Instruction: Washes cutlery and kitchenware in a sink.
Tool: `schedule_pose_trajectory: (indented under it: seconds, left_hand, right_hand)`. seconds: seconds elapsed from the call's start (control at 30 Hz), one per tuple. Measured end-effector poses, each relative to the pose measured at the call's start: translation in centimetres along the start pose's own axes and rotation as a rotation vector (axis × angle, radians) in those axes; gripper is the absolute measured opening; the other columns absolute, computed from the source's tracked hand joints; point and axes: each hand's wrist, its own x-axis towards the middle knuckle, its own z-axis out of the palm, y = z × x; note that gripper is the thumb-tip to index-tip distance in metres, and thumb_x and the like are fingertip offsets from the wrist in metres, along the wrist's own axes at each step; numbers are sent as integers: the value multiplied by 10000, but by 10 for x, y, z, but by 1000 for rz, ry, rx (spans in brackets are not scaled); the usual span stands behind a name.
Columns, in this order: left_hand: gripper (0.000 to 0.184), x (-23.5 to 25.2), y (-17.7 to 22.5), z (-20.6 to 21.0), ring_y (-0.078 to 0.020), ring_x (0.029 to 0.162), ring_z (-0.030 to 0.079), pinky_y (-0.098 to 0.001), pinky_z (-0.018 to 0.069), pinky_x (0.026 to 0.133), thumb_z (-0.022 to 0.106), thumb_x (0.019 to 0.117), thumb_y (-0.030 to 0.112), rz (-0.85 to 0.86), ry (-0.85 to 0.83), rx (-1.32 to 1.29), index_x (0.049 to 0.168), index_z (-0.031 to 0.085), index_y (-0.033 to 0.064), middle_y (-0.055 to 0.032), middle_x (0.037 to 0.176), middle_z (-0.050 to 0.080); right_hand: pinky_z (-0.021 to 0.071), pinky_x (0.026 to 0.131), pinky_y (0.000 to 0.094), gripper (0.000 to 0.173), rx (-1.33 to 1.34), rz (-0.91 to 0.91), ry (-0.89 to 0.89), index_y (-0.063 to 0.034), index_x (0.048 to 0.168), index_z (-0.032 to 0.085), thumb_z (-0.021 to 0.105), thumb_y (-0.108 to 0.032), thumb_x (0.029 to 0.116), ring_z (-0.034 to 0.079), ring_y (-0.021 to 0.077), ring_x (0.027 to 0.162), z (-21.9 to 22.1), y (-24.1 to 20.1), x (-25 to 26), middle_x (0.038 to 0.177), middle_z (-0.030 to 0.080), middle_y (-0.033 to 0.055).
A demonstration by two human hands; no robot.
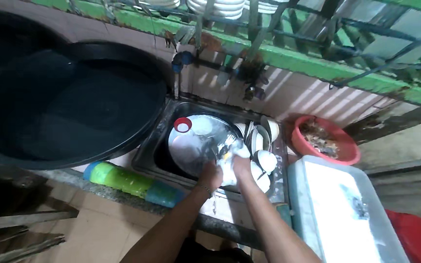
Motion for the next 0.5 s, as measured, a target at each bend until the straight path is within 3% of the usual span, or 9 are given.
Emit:
schedule_pose_trajectory:
  seconds: [0.07,0.1,0.17,0.2,0.27,0.33,0.4,0.43,0.5]
  left_hand:
    - [312,-3,-9,-2,-136,597,522,-276,476,550,358,1134,234,-28,-42,-281,1115,587,22,-70,775,555]
    - [331,-1,-18,-3,-76,518,481,-211,445,478,335,1138,289,-38,-134,-504,1051,565,68,-6,693,510]
    - [337,5,-29,-5,-45,489,484,-181,451,451,393,1110,384,-66,-348,-810,994,585,133,38,654,500]
    - [337,9,-28,-5,-46,471,472,-184,439,435,429,1093,409,-84,-420,-870,958,595,148,45,631,488]
    - [342,10,-20,-2,-35,434,420,-173,392,395,412,1098,382,-96,-439,-827,875,540,157,54,600,442]
    - [250,7,-11,1,-78,510,428,-220,393,457,387,1115,248,-21,-181,-436,985,548,109,-1,682,470]
    - [299,8,-1,0,-333,926,654,-506,548,809,458,1084,161,20,40,39,1301,598,8,-220,1073,661]
    - [335,8,0,1,-401,1048,669,-581,543,889,463,1081,173,17,105,206,1351,568,6,-255,1166,666]
    - [325,9,-4,5,-424,1058,680,-600,546,872,459,1070,172,28,205,425,1326,575,10,-252,1133,685]
  right_hand:
    - [519,985,491,330,39,12,-83,26,1298,597,545,-205,1068,640,281,1099,-5,6,-6,1186,663,205]
    - [520,982,475,347,99,62,-116,22,1326,589,543,-208,1071,641,262,1092,-12,8,-8,1198,665,195]
    - [571,786,342,298,292,158,-141,-41,1269,609,496,-249,1089,650,127,860,-25,17,-3,1009,682,76]
    - [573,663,273,250,453,180,-144,-65,1153,621,438,-229,1102,639,72,727,-26,22,1,864,669,19]
    - [555,579,236,352,797,190,-195,-120,983,598,302,-255,1117,623,46,629,-20,33,13,728,641,-31]
    - [557,600,249,417,904,172,-185,-156,978,605,264,-354,1116,622,50,657,-12,36,19,749,639,-42]
    - [560,740,332,435,832,182,-78,-112,1196,592,302,-427,1117,627,104,827,-12,24,17,944,638,16]
    - [570,713,329,466,778,187,-46,-131,1185,581,294,-490,1107,632,96,801,-13,20,19,921,637,4]
    - [580,675,371,423,669,191,7,-84,1198,608,386,-432,1104,649,144,758,-22,13,22,892,656,53]
